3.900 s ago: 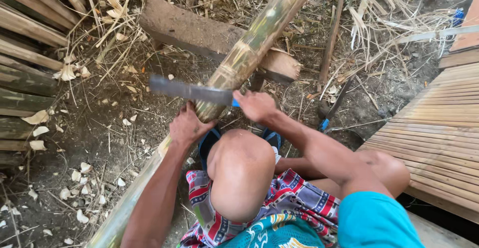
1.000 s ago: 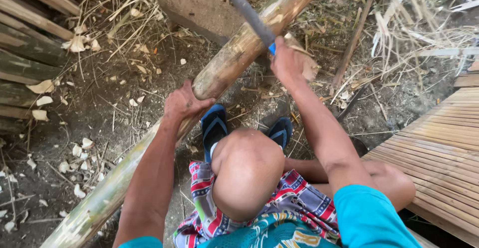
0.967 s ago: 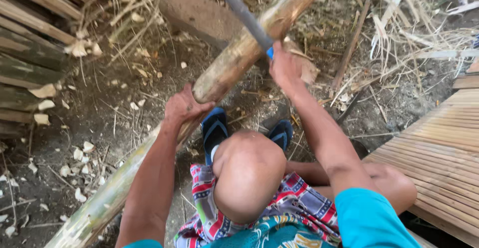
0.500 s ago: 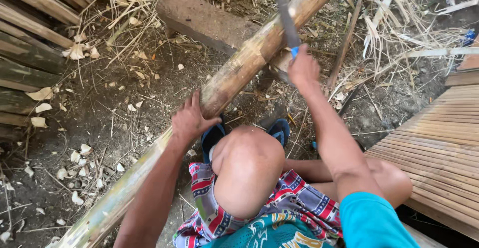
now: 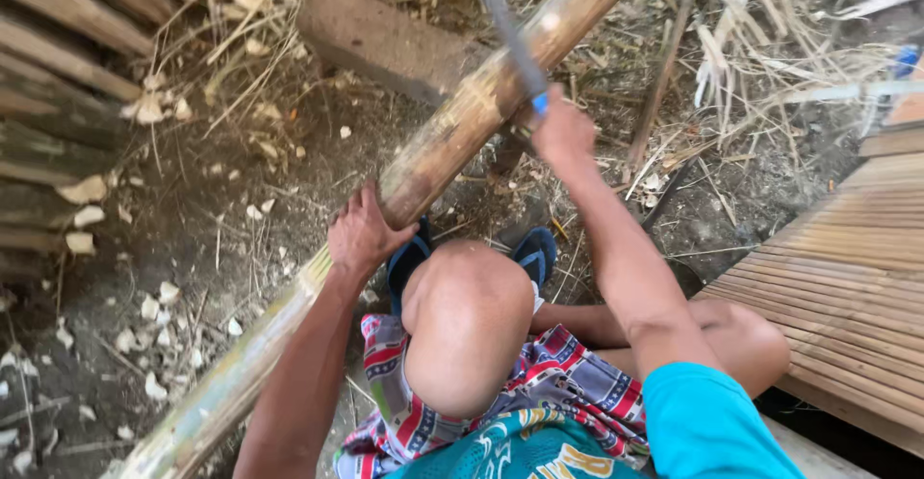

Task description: The person uses a machete to shave the outer layer of a bamboo pole, repeatedly striking and scraping the surface to remove the green skin. The person holds the bamboo steady with one hand while swinging the tool with the other.

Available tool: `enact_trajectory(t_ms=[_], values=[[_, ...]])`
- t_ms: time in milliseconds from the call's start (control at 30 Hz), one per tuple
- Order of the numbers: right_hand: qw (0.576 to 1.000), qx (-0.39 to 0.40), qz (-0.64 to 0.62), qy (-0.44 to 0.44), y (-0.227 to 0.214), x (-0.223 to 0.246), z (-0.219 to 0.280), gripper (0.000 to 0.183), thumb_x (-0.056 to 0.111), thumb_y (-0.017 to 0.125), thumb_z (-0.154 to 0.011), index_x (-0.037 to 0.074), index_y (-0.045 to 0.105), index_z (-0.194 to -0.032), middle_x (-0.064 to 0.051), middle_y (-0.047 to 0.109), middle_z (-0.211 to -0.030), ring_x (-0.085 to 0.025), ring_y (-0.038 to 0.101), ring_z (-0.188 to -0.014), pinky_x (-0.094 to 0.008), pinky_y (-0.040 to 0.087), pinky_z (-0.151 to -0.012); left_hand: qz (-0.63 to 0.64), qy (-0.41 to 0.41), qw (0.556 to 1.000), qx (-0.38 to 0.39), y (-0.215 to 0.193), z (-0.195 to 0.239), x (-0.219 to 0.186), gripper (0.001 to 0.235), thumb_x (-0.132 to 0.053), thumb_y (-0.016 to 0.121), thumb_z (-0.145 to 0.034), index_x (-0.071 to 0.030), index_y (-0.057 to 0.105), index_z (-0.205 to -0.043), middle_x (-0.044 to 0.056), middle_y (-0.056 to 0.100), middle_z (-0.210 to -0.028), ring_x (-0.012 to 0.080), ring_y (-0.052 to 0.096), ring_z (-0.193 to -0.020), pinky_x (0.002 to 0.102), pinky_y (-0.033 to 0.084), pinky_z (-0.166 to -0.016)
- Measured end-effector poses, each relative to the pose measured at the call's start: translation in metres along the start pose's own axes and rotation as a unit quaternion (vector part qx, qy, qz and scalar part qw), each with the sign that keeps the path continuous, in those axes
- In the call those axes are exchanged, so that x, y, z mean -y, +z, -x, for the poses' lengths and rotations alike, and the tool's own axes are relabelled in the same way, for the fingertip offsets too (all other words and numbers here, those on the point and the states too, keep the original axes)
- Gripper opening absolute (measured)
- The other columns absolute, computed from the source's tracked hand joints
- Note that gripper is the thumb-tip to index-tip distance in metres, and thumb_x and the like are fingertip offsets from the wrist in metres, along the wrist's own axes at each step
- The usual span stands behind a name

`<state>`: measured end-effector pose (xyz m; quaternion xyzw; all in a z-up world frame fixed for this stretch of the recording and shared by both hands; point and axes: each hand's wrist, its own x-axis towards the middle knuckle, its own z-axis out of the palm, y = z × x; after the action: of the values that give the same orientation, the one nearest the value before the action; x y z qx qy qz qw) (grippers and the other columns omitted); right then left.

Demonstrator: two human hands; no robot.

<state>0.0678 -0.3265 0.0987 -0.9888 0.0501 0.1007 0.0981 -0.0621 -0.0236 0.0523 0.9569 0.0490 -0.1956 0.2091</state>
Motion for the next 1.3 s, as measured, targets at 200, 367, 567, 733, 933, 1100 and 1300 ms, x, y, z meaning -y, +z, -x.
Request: enact_trajectory(t_ms=[200, 367, 567, 733, 933, 1100, 1300], values=[[0.964, 0.064, 0.041, -0.254, 0.098, 0.040, 0.062, 0.033, 0.004, 0.055, -0.087, 0.000, 0.047, -0.119, -0.025, 0.069, -0.089, -0.042, 0.072, -0.071, -0.054, 0.056, -0.056, 0.006, -0.027, 0.997, 0.070, -0.015, -0.006, 0.001, 0.113, -0.068, 0.082, -0.064, -0.011, 0.037, -0.151, 0.025, 0.065, -0.127, 0.0408, 0.069, -0.109, 0.050, 0.057, -0.092], [0.982, 0.007, 0.044, -0.185, 0.058, 0.015, 0.034, 0.022, 0.010, 0.058, -0.094, 0.007, 0.050, -0.114, -0.022, 0.071, -0.089, -0.042, 0.072, -0.076, -0.056, 0.055, -0.062, 0.019, -0.015, 0.998, 0.057, -0.010, -0.012, 0.007, 0.112, -0.068, 0.081, -0.063, -0.009, 0.040, -0.149, 0.024, 0.066, -0.124, 0.0407, 0.070, -0.106, 0.049, 0.057, -0.091], [0.983, 0.030, 0.022, -0.181, 0.097, 0.026, 0.046, 0.026, 0.011, 0.057, -0.087, 0.004, 0.050, -0.112, -0.021, 0.070, -0.085, -0.039, 0.072, -0.070, -0.054, 0.055, -0.056, 0.023, 0.002, 0.999, 0.037, -0.005, -0.018, 0.013, 0.111, -0.069, 0.080, -0.063, -0.008, 0.041, -0.147, 0.024, 0.067, -0.123, 0.0401, 0.071, -0.105, 0.049, 0.057, -0.090], [0.976, 0.046, 0.056, -0.205, 0.091, 0.003, 0.045, 0.011, 0.009, 0.052, -0.099, 0.008, 0.055, -0.110, -0.020, 0.069, -0.087, -0.038, 0.071, -0.073, -0.052, 0.058, -0.056, 0.019, -0.014, 0.996, 0.092, -0.006, -0.018, 0.011, 0.106, -0.069, 0.077, -0.065, -0.008, 0.043, -0.144, 0.020, 0.069, -0.123, 0.0388, 0.073, -0.104, 0.047, 0.058, -0.092], [0.996, -0.014, -0.055, 0.074, 0.000, -0.012, -0.022, 0.028, 0.010, 0.054, -0.097, 0.000, 0.045, -0.121, -0.025, 0.069, -0.088, -0.044, 0.071, -0.081, -0.056, 0.055, -0.072, 0.034, -0.022, 0.995, 0.094, -0.017, -0.024, 0.009, 0.113, -0.071, 0.078, -0.064, -0.007, 0.039, -0.149, 0.026, 0.068, -0.122, 0.0418, 0.070, -0.107, 0.049, 0.057, -0.092], [0.988, 0.028, 0.000, -0.150, 0.082, 0.022, 0.025, 0.038, 0.006, 0.057, -0.088, -0.002, 0.045, -0.123, -0.022, 0.069, -0.089, -0.041, 0.071, -0.078, -0.057, 0.054, -0.072, 0.068, -0.017, 0.991, 0.112, -0.003, -0.043, 0.035, 0.120, -0.072, 0.077, -0.059, -0.003, 0.039, -0.151, 0.026, 0.071, -0.117, 0.0407, 0.071, -0.108, 0.048, 0.055, -0.096], [0.986, 0.066, -0.064, -0.140, 0.072, 0.007, 0.015, 0.021, 0.018, 0.042, -0.107, 0.006, 0.058, -0.111, -0.022, 0.071, -0.089, -0.040, 0.072, -0.078, -0.052, 0.056, -0.067, 0.089, 0.004, 0.991, 0.100, -0.006, -0.049, 0.038, 0.119, -0.072, 0.077, -0.059, -0.004, 0.041, -0.150, 0.030, 0.068, -0.120, 0.0428, 0.067, -0.114, 0.048, 0.053, -0.098]])
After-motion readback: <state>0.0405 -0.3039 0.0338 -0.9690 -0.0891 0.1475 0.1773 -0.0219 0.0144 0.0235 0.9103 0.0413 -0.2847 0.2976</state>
